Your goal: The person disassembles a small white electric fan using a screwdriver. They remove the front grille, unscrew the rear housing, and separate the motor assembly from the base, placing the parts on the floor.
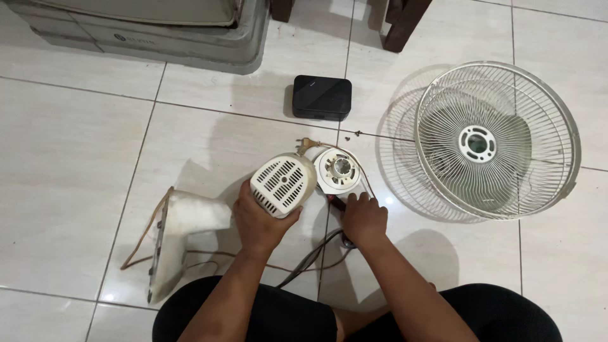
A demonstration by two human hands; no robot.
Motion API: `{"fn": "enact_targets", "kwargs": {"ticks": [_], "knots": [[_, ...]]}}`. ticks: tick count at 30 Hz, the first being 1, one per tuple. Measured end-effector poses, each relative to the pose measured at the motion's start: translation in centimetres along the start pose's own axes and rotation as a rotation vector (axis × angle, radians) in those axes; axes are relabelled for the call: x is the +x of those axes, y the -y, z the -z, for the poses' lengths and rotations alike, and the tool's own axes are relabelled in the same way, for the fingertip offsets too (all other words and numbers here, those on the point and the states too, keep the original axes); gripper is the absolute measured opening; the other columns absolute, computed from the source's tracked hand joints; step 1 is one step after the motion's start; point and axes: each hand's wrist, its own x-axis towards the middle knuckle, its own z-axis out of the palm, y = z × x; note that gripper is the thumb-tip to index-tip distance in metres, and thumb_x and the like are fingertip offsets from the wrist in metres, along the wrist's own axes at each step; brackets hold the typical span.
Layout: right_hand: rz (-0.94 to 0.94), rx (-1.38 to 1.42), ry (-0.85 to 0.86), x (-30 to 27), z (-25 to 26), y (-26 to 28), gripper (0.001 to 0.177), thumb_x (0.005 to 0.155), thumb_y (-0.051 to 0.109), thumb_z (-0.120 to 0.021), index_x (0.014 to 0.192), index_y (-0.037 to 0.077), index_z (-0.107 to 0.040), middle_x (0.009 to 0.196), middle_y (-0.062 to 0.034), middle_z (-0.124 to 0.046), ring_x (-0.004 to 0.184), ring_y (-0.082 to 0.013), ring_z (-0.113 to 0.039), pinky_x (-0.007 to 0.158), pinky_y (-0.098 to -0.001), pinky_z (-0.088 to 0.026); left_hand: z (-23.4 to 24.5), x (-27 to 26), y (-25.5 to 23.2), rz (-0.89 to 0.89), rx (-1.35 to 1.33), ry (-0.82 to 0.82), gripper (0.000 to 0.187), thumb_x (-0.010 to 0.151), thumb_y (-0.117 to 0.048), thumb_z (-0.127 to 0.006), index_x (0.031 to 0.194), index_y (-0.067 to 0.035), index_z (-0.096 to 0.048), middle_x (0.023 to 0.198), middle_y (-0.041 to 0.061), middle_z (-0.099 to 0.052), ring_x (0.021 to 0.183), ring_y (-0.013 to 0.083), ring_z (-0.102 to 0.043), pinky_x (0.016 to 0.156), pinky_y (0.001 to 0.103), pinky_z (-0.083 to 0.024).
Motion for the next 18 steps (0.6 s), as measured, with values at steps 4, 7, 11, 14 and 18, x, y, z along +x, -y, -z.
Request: {"fn": "enact_targets", "kwargs": {"ticks": [4,7,11,14,18], "knots": [[0.023,0.003,0.002,0.7,-1.7,-0.4,0.041,0.095,0.048,-0.062,0.112,0.011,-0.062,0.110,-0.0096,-0.065,0.101,-0.0286,-0.069,0.078,-0.0460,-0.057,-0.8,-0.5,1.1,-0.090,0.107,-0.006,0.115,0.050,-0.035,-0.101,0.138,0.001,-0.037,0.116,0.018,-0.066,0.099,0.0357,-0.068,0.086,0.053,-0.049],[0.064,0.065,0.018,1.0,-3.1,-0.8,0.038,0.096,0.045,-0.060,0.111,0.009,-0.060,0.108,-0.0116,-0.066,0.098,-0.0309,-0.070,0.076,-0.0469,-0.058,-1.0,-0.9,1.8,-0.080,0.043,0.011,0.115,0.055,-0.037,-0.101,0.141,0.000,-0.034,0.120,0.015,-0.065,0.102,0.0333,-0.067,0.090,0.052,-0.049],[0.093,0.210,0.059,1.6,-3.1,-1.3,0.033,0.100,0.036,-0.054,0.112,0.005,-0.058,0.102,-0.0179,-0.070,0.092,-0.0366,-0.073,0.076,-0.0491,-0.059,-1.0,-0.8,2.4,-0.032,0.015,0.020,0.116,0.056,-0.040,-0.101,0.142,-0.001,-0.032,0.123,0.016,-0.063,0.107,0.0335,-0.065,0.093,0.052,-0.047],[0.073,0.240,0.128,1.4,-1.9,-2.1,0.034,0.100,0.035,-0.053,0.110,0.003,-0.057,0.097,-0.0203,-0.072,0.091,-0.0391,-0.073,0.078,-0.0502,-0.059,-0.9,-0.8,2.6,-0.010,0.034,0.043,0.118,0.053,-0.040,-0.102,0.142,-0.002,-0.033,0.124,0.015,-0.064,0.109,0.0344,-0.064,0.096,0.053,-0.045],[0.102,0.177,0.144,-0.6,1.7,-3.7,0.033,0.098,0.036,-0.054,0.104,0.004,-0.061,0.095,-0.0209,-0.073,0.091,-0.0406,-0.072,0.081,-0.0515,-0.057,-0.5,-0.4,2.6,-0.019,0.054,0.038,0.122,0.051,-0.041,-0.102,0.143,-0.001,-0.033,0.125,0.017,-0.063,0.110,0.0352,-0.063,0.097,0.055,-0.043]]}}
